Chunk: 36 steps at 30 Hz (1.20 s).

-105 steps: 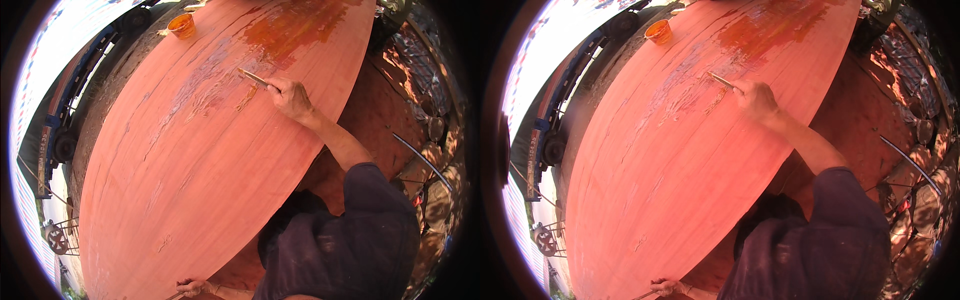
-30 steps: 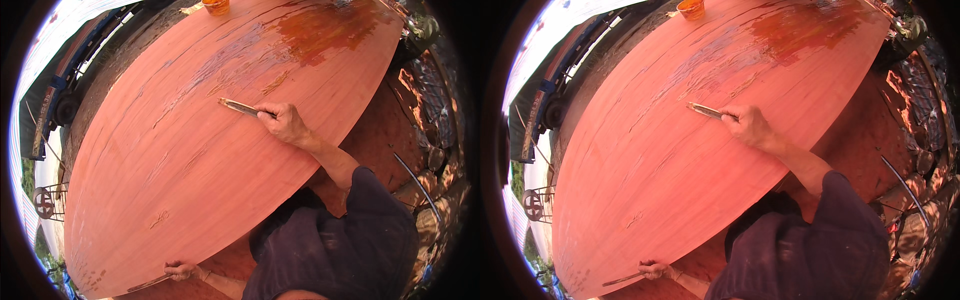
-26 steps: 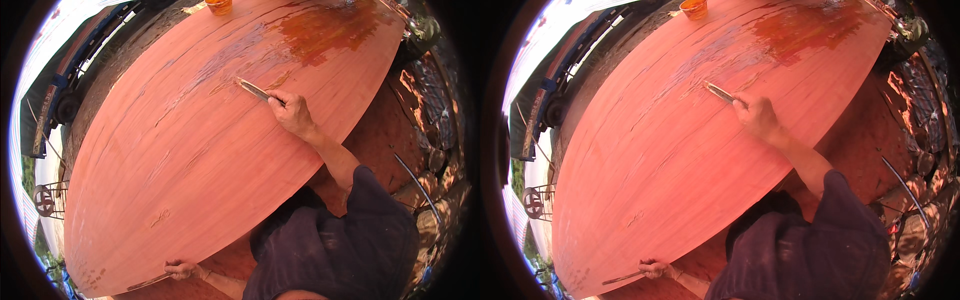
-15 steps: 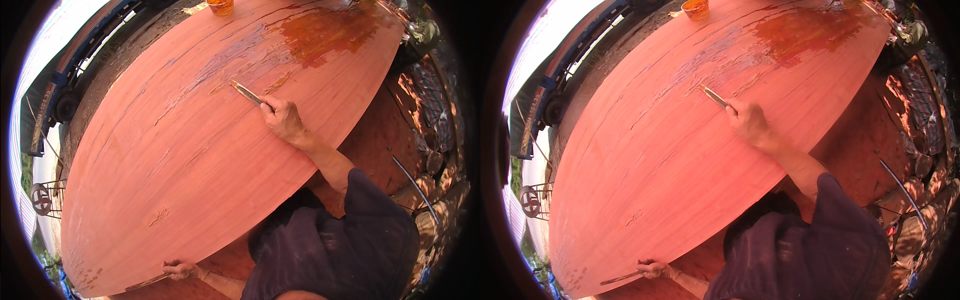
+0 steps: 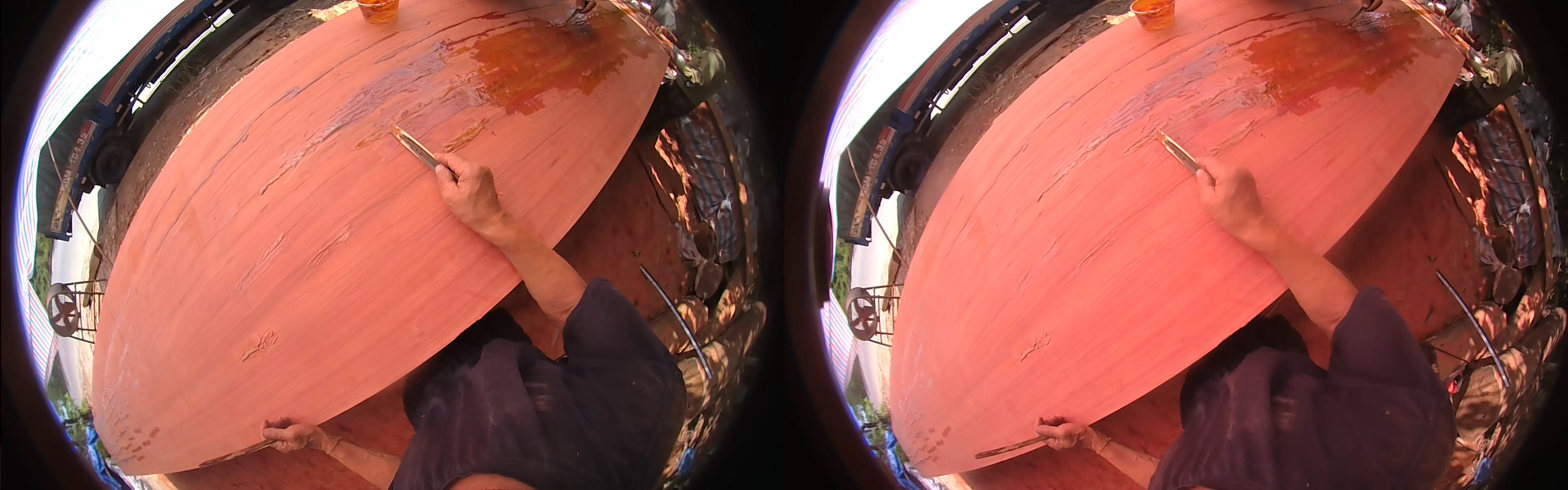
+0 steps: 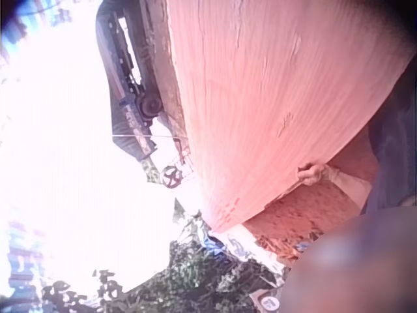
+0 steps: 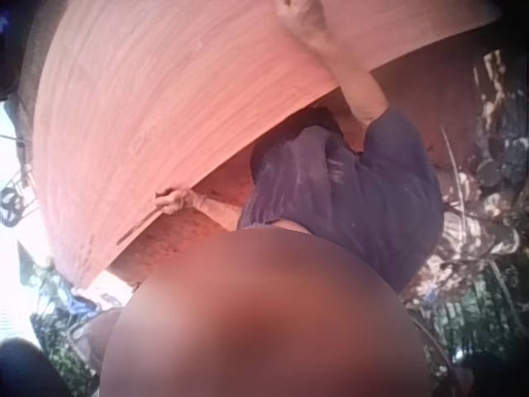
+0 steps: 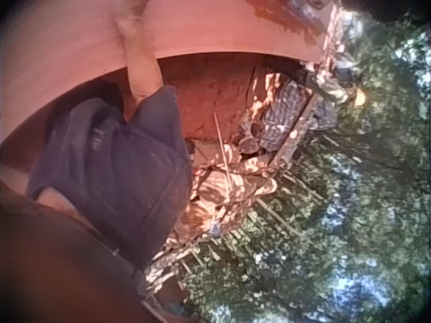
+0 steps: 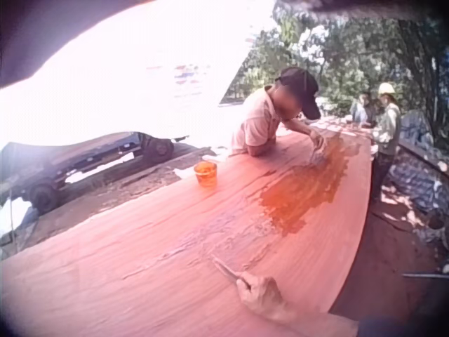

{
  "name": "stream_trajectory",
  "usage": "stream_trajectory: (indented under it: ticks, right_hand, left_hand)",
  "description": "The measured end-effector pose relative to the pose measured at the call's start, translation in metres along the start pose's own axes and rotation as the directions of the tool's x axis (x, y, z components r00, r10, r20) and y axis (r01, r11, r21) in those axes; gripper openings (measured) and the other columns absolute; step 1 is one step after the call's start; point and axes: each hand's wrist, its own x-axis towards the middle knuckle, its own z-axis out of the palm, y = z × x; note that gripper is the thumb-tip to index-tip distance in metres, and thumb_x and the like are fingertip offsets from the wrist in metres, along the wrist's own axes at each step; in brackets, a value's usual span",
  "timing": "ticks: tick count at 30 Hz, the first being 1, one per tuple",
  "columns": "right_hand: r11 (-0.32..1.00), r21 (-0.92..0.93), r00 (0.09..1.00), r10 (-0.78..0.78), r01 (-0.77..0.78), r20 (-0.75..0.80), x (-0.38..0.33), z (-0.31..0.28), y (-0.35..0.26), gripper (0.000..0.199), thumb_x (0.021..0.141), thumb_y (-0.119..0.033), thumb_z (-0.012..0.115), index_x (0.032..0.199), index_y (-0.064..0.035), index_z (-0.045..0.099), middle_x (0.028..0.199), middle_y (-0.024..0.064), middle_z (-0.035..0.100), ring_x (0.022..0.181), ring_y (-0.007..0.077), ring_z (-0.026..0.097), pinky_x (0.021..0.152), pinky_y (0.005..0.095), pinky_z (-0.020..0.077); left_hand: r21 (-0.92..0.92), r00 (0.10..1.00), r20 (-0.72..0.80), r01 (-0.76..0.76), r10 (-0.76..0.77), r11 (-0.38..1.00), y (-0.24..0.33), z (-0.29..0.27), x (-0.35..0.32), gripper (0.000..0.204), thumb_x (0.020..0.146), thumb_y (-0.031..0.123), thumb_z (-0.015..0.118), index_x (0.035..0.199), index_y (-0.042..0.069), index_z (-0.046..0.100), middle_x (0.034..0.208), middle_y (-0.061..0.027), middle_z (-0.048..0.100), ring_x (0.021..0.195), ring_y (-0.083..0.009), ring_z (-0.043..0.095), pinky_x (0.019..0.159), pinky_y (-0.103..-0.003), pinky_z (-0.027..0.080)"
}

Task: The person applies a viscous orange substance to a large pinkish-red curved surface using a small metal spatula. They repeatedly dip the spatula into an orange cup and spread the substance in linear strokes across the surface. Another person works nearby on the same surface.

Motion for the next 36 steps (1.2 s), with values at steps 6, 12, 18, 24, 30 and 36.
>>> stream_trajectory:
  ticks: [6,12,18,24,30,36]
  right_hand:
    - [0.995,0.024,0.996,-0.093,0.092,0.012,-0.006,0.010,-0.009,0.022,0.095,-0.011,0.061,0.110,0.0023,0.071,0.070,0.0177,0.065,0.061,0.0232,0.066,0.055,0.0363,0.0496]
    - [0.994,0.004,0.993,-0.111,0.111,0.035,-0.008,0.015,-0.018,0.023,0.095,-0.009,0.060,0.112,0.0021,0.070,0.070,0.0172,0.066,0.060,0.0227,0.066,0.055,0.0359,0.0498]
    - [0.992,-0.039,0.991,-0.120,0.123,0.066,-0.014,0.025,-0.024,0.021,0.092,-0.008,0.059,0.110,-0.0019,0.067,0.089,0.0226,0.069,0.079,0.0401,0.069,0.066,0.0472,0.0551]
    - [0.942,-0.252,0.974,-0.202,0.222,0.106,-0.027,0.037,-0.036,0.032,0.088,-0.004,0.061,0.119,-0.0016,0.067,0.089,0.0188,0.065,0.072,0.0340,0.068,0.061,0.0412,0.0567]
    - [0.909,-0.328,0.964,-0.221,0.259,0.150,-0.036,0.051,-0.044,0.033,0.087,-0.004,0.063,0.120,-0.0035,0.069,0.084,0.0132,0.059,0.067,0.0301,0.066,0.056,0.0395,0.0556]
    - [0.878,-0.309,0.922,-0.297,0.366,0.248,-0.034,0.052,-0.054,0.029,0.086,-0.004,0.064,0.114,-0.0042,0.073,0.079,0.0127,0.059,0.065,0.0292,0.064,0.054,0.0389,0.0524]
  left_hand:
    - [0.044,1.000,0.008,-0.028,0.027,0.999,0.002,-0.001,0.001,0.041,0.111,0.033,0.042,0.106,-0.002,0.063,0.080,0.0001,0.048,0.071,-0.0112,0.043,0.062,-0.025,0.038]
    - [0.049,0.998,0.016,-0.056,0.055,0.997,-0.001,-0.001,0.001,0.043,0.112,0.033,0.040,0.105,-0.003,0.063,0.079,-0.0002,0.047,0.069,-0.0115,0.042,0.061,-0.025,0.038]
    - [0.038,0.998,0.016,-0.068,0.067,0.997,-0.004,-0.002,0.002,0.043,0.112,0.032,0.040,0.105,-0.003,0.063,0.079,-0.0003,0.048,0.068,-0.0114,0.042,0.060,-0.024,0.037]
    - [0.041,0.999,0.009,-0.053,0.053,0.998,-0.001,-0.001,0.000,0.043,0.111,0.032,0.041,0.105,-0.003,0.064,0.079,-0.0007,0.049,0.068,-0.0115,0.043,0.060,-0.025,0.037]
    - [0.031,0.999,-0.002,-0.045,0.045,0.999,-0.001,0.000,-0.001,0.042,0.111,0.031,0.042,0.105,-0.004,0.065,0.079,-0.0012,0.050,0.068,-0.0114,0.043,0.059,-0.025,0.037]
    - [0.016,1.000,0.005,-0.027,0.027,1.000,0.000,-0.001,-0.001,0.041,0.111,0.030,0.042,0.104,-0.003,0.065,0.079,-0.0006,0.049,0.068,-0.0111,0.042,0.059,-0.025,0.036]
